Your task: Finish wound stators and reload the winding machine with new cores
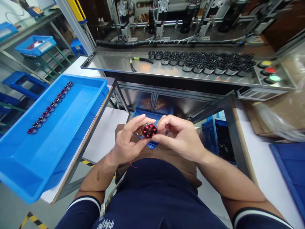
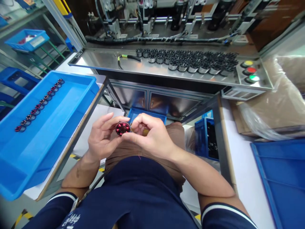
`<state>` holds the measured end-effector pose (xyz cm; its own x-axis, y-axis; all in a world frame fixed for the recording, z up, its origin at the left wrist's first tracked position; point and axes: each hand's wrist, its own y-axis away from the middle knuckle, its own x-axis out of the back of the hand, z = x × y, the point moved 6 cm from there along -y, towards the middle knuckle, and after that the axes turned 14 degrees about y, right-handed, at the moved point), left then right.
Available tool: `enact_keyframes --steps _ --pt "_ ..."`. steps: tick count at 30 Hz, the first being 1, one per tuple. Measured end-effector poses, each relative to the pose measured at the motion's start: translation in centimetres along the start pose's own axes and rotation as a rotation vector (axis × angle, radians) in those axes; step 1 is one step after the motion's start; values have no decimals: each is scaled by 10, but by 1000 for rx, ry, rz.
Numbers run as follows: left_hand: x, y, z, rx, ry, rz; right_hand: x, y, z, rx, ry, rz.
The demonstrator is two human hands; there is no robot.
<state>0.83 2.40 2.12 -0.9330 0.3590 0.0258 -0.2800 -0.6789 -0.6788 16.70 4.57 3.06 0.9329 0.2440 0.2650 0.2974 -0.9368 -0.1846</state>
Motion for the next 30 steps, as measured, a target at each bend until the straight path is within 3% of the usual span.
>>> enact_keyframes --steps 4,10,14,17,22,26,30 --pt "2 2 -5 106 99 74 -12 2 9 -24 -116 43" --pt "5 4 -30 374 436 153 -10 11 18 -17 -203 189" --pt "4 4 -41 421 517 159 -9 15 15 20 -168 230" --pt "4 3 -40 360 434 195 -10 18 18 12 -126 230" --pt "4 5 -17 145 3 246 -16 20 27 -41 -114 128" --pt "-1 4 -2 19 -87 184 -22 17 21 33 -155 52" --pt "-2 3 3 -40 -166 176 -26 16 18 63 -167 73"
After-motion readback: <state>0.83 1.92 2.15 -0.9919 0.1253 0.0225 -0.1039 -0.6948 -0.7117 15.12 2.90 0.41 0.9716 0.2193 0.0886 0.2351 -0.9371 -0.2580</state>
